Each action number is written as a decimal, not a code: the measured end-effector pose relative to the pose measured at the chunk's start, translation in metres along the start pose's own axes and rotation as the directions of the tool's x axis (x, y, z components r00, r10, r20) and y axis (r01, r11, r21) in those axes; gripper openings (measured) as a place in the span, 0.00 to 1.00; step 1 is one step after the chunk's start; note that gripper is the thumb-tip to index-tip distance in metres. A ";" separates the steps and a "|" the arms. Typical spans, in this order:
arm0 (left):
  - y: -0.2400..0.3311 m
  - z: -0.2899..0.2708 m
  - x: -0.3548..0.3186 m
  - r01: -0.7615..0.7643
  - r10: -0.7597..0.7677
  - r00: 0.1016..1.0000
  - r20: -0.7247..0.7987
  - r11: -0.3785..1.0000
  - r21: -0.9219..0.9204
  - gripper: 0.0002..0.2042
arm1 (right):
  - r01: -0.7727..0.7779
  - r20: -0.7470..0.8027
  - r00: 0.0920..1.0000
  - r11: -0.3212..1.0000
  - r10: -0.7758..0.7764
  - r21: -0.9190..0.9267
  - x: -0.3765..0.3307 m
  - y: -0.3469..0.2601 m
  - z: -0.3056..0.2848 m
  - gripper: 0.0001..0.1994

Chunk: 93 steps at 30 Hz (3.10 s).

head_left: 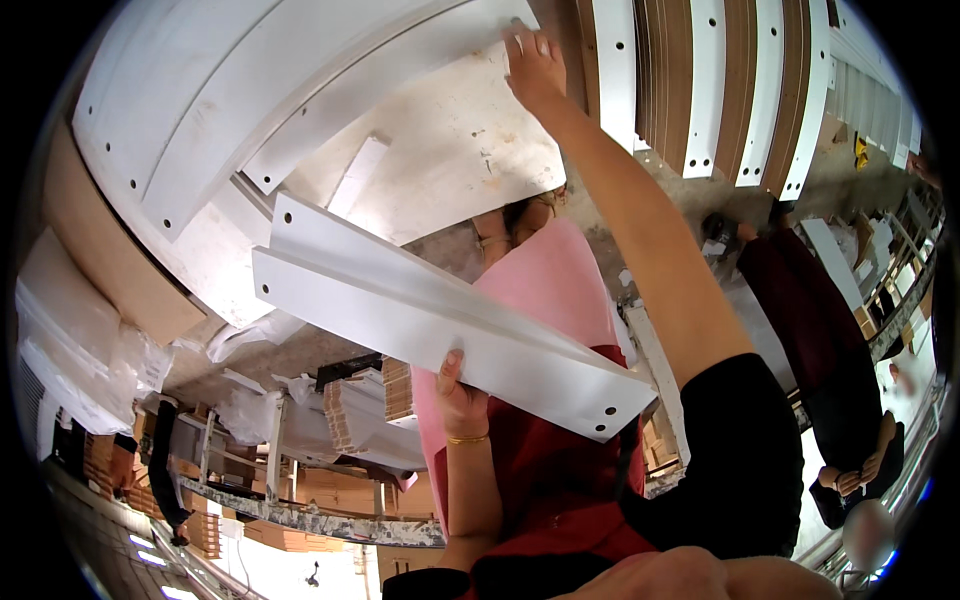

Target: The person picks up white flat-pack furniture panels and places them into a cardboard box on a conveyor belt. They handle the panels one by one, arranging them inside the box while another person assists in the background.

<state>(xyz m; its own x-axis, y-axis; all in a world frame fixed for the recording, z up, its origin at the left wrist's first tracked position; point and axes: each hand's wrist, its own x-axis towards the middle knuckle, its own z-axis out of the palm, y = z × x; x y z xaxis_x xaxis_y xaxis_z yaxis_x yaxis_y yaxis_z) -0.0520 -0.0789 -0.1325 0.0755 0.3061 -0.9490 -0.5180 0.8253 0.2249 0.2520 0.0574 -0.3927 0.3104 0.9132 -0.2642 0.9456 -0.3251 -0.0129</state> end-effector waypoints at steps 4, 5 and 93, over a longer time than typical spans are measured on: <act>0.003 0.001 -0.002 0.007 -0.008 1.000 -0.016 0.999 -0.041 0.25 | 0.179 -0.034 0.983 0.984 -0.180 -0.027 0.010 -0.022 -0.012 0.35; 0.003 -0.001 0.000 0.003 -0.004 1.000 -0.008 0.999 -0.044 0.25 | 0.271 -0.090 0.958 0.962 -0.272 -0.020 0.019 -0.026 -0.010 0.35; -0.324 0.445 -0.141 -0.105 -0.025 0.662 0.749 0.986 0.127 0.25 | -0.368 0.586 0.436 -0.458 0.683 0.809 -0.104 0.669 -0.002 0.15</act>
<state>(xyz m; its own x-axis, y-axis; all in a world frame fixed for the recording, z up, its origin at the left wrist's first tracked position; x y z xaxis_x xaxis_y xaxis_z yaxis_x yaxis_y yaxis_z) 0.4842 -0.1782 0.0271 0.7011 0.5371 -0.4690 -0.4110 0.8419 0.3497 0.8527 -0.2547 -0.3723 0.7244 0.0320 -0.6886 -0.6265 -0.3863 -0.6770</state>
